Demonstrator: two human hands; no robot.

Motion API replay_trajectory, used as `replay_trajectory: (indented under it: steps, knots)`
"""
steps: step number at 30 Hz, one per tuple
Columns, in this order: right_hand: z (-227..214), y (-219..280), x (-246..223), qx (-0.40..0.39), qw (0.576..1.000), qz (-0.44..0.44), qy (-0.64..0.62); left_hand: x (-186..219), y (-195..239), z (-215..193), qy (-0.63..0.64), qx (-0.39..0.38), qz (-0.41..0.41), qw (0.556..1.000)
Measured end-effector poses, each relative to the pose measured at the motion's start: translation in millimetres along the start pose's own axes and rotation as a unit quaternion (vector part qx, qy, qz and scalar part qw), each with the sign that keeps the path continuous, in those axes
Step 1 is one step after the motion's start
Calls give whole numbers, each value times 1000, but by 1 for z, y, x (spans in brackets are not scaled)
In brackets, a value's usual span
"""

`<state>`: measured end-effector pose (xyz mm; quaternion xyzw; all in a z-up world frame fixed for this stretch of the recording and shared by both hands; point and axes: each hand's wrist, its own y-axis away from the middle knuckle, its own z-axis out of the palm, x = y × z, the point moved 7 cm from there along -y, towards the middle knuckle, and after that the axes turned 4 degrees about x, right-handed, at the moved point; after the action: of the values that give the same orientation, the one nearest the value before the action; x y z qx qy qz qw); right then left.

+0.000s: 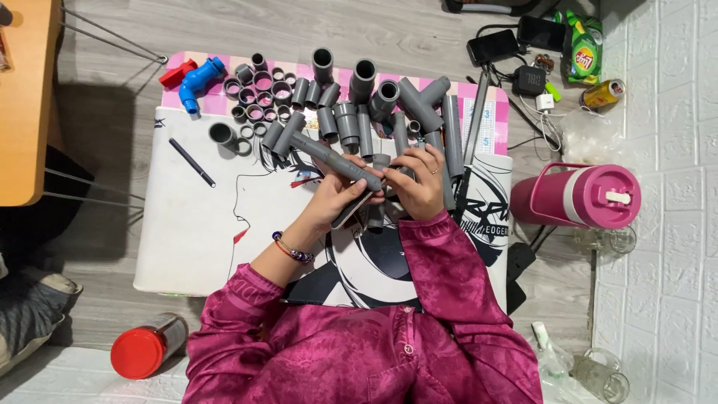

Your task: The person uses a sanding file to smooth the edges of a gray plastic pipe fitting. They rotate the fitting in their hands to sand different sides and then place it back on the table among other fittings.

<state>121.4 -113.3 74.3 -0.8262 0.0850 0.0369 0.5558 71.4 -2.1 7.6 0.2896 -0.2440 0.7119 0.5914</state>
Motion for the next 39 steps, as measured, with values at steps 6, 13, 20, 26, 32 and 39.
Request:
replay_trajectory:
  steps: [6,13,20,26,32,39]
  knots:
    - [-12,-3,3,53,998,-2,28,-3,-1,-7,61,6,-36,997]
    - [-14,-7,-4,55,997,-7,55,-7,0,-16,46,0,-52,998]
    - [-7,-14,-12,30,999,10,-18,6,12,-11,15,-2,-72,997]
    - [-4,-20,-26,35,997,-6,-68,23,18,-2,-49,-16,-32,998]
    - [0,-10,-22,45,997,10,-66,33,20,7,-113,-16,-13,993]
    - [0,-17,-25,20,997,5,-79,10,19,-13,-55,17,-38,998]
